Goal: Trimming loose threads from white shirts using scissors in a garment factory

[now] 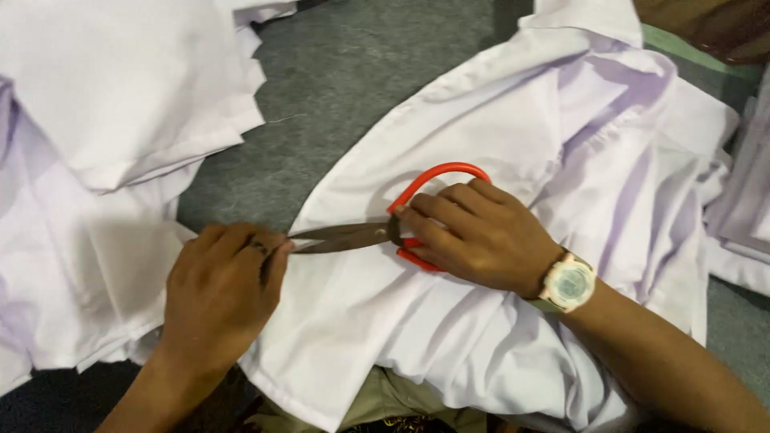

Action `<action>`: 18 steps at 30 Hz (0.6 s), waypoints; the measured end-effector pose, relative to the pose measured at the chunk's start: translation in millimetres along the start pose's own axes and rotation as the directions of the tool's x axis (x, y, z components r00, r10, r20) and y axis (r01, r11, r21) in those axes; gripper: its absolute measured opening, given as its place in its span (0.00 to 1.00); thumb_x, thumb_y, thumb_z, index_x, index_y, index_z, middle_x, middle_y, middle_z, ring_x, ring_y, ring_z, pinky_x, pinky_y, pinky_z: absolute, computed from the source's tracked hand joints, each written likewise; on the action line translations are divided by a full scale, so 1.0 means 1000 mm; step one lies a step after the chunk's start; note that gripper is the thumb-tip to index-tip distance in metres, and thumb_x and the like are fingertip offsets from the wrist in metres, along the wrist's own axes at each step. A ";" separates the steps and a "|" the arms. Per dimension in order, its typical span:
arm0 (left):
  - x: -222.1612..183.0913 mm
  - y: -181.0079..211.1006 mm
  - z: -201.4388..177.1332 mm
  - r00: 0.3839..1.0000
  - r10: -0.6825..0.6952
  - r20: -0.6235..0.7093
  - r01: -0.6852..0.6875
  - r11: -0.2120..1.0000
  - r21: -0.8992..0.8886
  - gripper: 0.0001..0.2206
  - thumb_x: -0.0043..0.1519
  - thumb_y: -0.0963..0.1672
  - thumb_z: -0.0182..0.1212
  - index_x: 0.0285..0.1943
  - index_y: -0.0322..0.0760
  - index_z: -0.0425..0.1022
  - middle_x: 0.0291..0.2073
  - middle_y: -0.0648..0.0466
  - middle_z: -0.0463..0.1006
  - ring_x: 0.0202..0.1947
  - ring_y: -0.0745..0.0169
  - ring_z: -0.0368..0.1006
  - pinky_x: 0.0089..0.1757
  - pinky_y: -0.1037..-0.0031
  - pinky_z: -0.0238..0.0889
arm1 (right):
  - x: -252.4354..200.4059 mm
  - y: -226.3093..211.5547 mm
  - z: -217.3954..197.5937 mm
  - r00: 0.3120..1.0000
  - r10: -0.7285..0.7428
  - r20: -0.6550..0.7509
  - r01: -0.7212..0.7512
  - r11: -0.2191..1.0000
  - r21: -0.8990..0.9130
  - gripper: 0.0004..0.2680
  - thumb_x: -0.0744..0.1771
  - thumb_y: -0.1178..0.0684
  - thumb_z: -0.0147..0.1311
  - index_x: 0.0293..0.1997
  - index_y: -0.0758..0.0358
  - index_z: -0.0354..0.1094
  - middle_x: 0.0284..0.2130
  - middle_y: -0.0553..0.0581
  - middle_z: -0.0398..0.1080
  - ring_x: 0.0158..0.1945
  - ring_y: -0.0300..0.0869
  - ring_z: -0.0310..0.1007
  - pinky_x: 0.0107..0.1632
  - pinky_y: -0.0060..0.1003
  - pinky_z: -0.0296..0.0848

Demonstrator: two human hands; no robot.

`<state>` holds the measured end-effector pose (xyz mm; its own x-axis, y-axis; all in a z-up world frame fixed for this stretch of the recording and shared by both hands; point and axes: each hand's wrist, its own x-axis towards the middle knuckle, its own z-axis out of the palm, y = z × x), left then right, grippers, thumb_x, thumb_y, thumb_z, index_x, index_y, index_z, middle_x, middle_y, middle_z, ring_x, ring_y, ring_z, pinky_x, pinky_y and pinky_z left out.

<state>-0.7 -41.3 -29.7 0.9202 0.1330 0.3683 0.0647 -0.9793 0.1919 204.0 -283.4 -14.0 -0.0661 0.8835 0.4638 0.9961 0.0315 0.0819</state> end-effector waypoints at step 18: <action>0.030 -0.004 -0.033 0.707 -0.471 0.527 0.639 0.746 -0.189 0.09 0.65 0.47 0.56 0.42 0.47 0.83 0.40 0.67 0.87 0.41 0.68 0.80 0.44 0.70 0.68 | -0.010 -0.005 0.021 0.984 0.148 0.102 -0.175 0.912 0.371 0.17 0.65 0.52 0.63 0.60 0.62 0.68 0.49 0.57 0.74 0.47 0.50 0.75 0.48 0.43 0.76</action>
<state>14.0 -28.0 11.2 0.8236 0.4750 -0.3098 0.5627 -0.6167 0.5505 200.7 -282.3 -37.3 0.0881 0.9214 0.3785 0.9415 0.0470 -0.3336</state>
